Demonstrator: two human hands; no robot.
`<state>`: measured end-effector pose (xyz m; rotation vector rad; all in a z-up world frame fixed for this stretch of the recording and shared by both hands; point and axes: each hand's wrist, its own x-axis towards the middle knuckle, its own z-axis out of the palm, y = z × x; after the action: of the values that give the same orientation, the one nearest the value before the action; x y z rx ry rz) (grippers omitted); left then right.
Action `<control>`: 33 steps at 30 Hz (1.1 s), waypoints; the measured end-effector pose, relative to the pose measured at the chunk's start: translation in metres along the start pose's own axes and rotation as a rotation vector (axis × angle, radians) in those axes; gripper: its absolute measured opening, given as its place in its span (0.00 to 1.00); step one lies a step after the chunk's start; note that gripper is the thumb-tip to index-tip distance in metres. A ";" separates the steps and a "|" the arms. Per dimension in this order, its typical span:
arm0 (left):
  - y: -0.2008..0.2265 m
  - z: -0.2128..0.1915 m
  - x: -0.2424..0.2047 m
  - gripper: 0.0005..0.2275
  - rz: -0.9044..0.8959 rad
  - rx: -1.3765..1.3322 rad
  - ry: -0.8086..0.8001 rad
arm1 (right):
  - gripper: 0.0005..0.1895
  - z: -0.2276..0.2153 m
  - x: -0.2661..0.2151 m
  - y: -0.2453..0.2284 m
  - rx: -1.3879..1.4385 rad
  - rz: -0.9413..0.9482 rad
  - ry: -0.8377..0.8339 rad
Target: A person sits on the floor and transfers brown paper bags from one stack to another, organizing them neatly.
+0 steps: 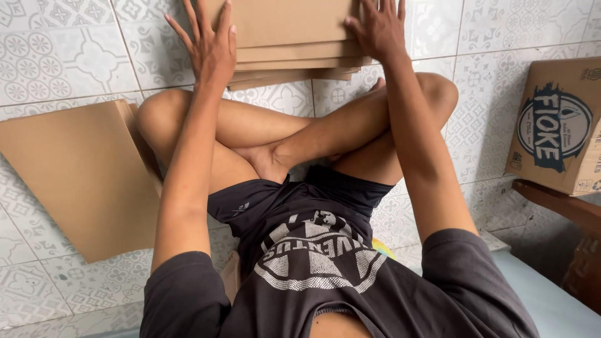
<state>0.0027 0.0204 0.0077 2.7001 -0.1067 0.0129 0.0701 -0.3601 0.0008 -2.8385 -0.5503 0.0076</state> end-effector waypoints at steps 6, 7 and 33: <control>0.019 0.031 -0.009 0.15 0.049 -0.011 0.220 | 0.53 -0.014 -0.024 -0.048 -0.054 0.030 -0.224; 0.020 0.032 -0.006 0.18 0.034 0.018 0.169 | 0.49 -0.006 -0.033 -0.050 -0.107 -0.037 -0.187; -0.032 -0.041 0.014 0.18 -0.006 -0.949 0.810 | 0.23 -0.066 -0.036 -0.124 0.902 0.399 -0.016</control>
<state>0.0190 0.0655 0.0316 1.5903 0.1191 0.8171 -0.0054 -0.2774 0.0934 -2.0061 0.0489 0.2752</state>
